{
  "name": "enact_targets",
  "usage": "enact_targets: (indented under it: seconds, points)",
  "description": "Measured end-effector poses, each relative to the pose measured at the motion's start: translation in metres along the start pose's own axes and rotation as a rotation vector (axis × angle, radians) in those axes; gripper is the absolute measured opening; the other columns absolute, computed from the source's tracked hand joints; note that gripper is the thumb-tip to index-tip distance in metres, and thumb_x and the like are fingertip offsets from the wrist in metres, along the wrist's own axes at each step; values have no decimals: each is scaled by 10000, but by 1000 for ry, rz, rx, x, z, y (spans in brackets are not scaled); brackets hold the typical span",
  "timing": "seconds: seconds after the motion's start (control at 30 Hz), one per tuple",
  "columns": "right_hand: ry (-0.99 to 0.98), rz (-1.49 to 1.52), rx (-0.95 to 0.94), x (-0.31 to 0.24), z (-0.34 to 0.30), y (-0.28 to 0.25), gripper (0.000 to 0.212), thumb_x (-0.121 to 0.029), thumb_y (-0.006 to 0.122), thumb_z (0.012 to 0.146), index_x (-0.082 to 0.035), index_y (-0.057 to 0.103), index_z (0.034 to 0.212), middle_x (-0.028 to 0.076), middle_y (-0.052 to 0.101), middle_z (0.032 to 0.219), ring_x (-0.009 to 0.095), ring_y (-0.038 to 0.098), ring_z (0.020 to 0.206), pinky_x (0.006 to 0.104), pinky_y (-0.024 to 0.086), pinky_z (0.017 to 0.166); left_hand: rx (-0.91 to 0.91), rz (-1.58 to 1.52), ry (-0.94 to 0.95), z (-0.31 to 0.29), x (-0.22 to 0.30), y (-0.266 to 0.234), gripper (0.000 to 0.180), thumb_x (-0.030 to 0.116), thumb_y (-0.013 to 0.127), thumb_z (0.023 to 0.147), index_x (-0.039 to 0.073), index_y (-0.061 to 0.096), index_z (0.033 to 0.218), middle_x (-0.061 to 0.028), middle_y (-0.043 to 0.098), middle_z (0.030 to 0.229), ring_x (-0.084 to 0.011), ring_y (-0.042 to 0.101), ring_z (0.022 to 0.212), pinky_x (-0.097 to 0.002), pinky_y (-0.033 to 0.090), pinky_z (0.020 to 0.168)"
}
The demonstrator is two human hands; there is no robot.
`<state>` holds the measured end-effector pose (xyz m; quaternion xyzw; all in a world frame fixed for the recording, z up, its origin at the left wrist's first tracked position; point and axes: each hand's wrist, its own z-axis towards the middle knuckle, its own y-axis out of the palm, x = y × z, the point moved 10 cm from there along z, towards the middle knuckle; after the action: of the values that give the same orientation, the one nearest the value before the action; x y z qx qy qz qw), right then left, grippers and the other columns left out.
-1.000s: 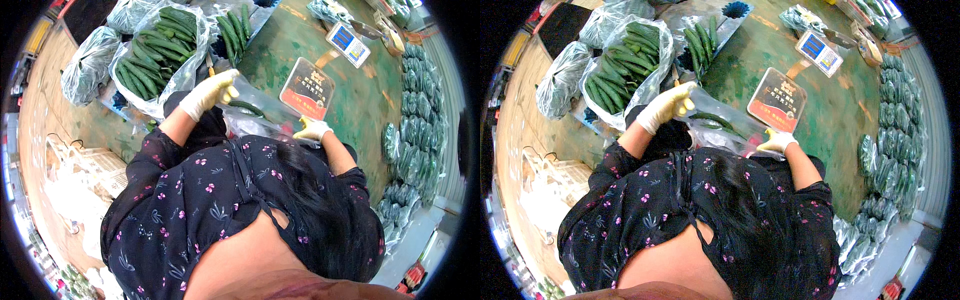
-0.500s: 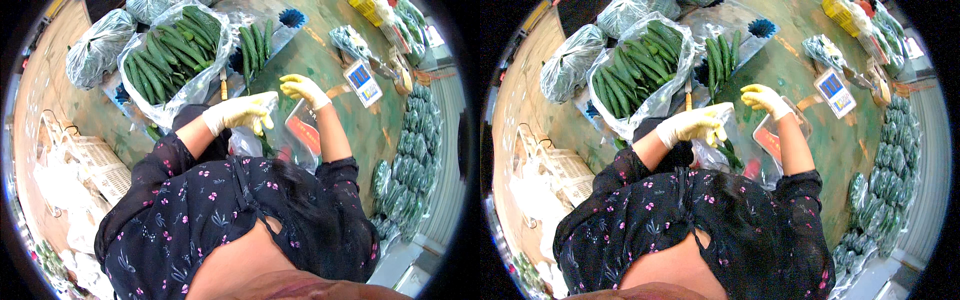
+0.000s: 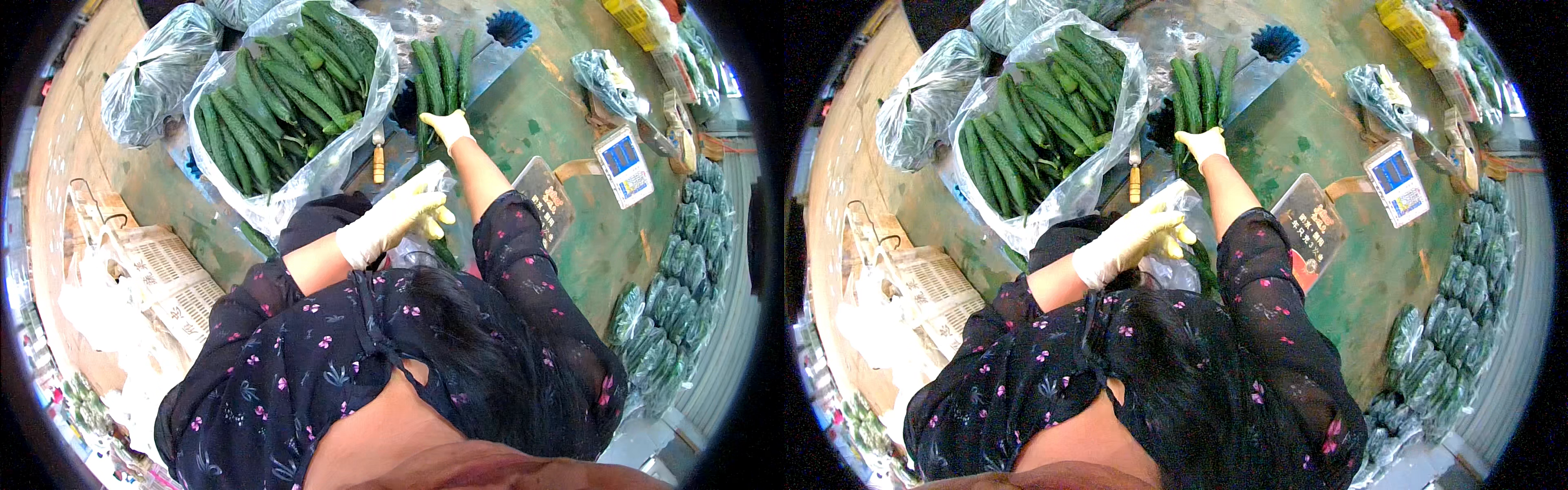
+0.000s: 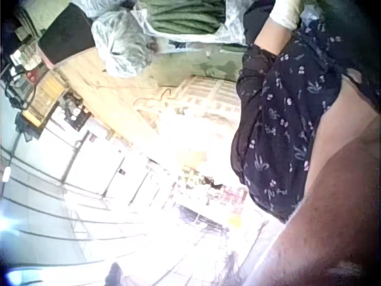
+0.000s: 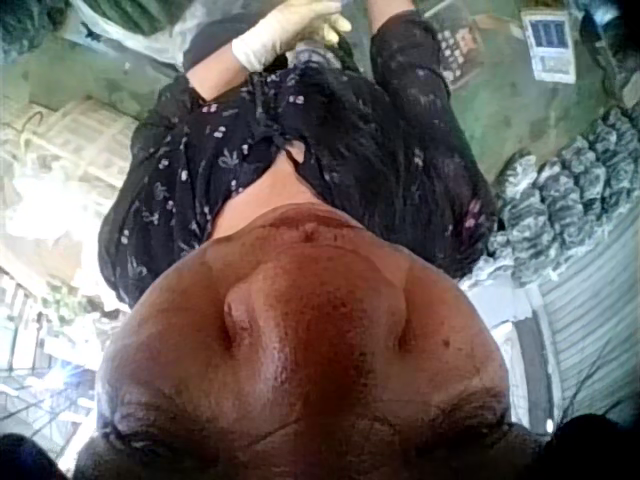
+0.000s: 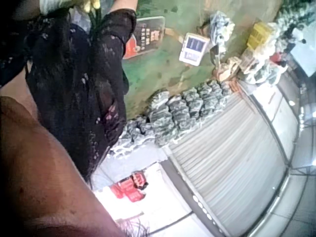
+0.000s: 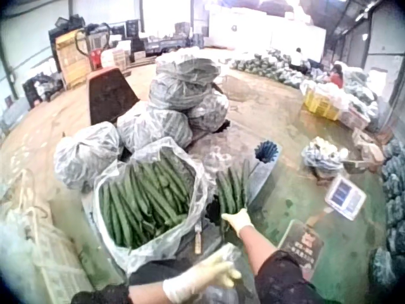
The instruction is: The person picks up cucumbers from a large plastic-lined bin, trims the ends using a small knife, and places them into a smaller clear plastic bag. After several cucumbers are inside, the person ties the bag shut and sets it aside before starting a new bag.
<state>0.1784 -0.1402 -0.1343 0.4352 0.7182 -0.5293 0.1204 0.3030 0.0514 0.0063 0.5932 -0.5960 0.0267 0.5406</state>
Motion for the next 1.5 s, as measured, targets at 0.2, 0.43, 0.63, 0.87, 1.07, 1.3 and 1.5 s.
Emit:
enact_targets:
  seconds: [0.2, 0.43, 0.63, 0.87, 1.07, 1.3, 1.5]
  points:
    - [35, -9, 103, -4, 9, 7, 866, -368, 782, 594, 73, 412, 1242, 252, 543, 1177, 298, 548, 1096, 326, 427, 941, 50, 26, -21, -8, 8, -4, 611, 217, 486, 906, 95, 190, 1427, -104, 617, 868, -132, 567, 645, -244, 472, 617]
    - [209, 366, -167, 32, 23, 11, 223, -187, 628, 729, -88, 471, 606, 15, 421, 494, 132, 368, 350, 275, 310, 344, 17, -11, -11, -7, 2, 1, 615, 199, 481, 904, 109, 182, 1434, -94, 622, 856, -122, 567, 620, -243, 467, 594]
    - [318, 815, -484, 40, -27, 10, 136, -158, 577, 800, -29, 570, 842, 3, 524, 620, 83, 404, 436, 243, 353, 394, 33, -76, -44, -5, -2, -4, 651, 193, 488, 886, 168, 153, 1443, -89, 630, 858, -140, 580, 585, -265, 477, 544]
    - [9, 1215, -933, -3, -156, -49, 594, -168, 609, 799, 20, 384, 1315, 11, 567, 867, 77, 438, 600, 225, 382, 570, -9, -165, -112, 0, -1, -6, 722, 242, 580, 822, 253, 157, 1407, -129, 602, 899, -229, 599, 645, -387, 519, 636]
    - [-276, 1073, -1046, -3, -234, -42, 566, -150, 727, 724, -16, 494, 1222, 78, 609, 1065, 197, 589, 937, 352, 476, 831, -134, -214, -50, -1, 4, 10, 647, 200, 579, 831, 245, 224, 1370, -102, 589, 830, -230, 601, 683, -401, 522, 641]
    - [-127, 458, -1040, 130, -270, 33, 355, -98, 678, 709, -38, 597, 1049, 39, 605, 931, 150, 567, 820, 301, 475, 734, -173, -295, -38, -20, 9, 16, 615, 259, 571, 837, 241, 290, 1383, -45, 584, 810, -137, 576, 642, -322, 504, 569]
    - [-82, -217, -532, 393, -195, 40, 693, -230, 707, 644, -97, 460, 1278, 132, 640, 881, 210, 614, 700, 399, 474, 548, -285, -162, 15, -26, 14, 40, 606, 243, 542, 857, 192, 269, 1395, -79, 559, 722, -150, 500, 514, -323, 479, 500]
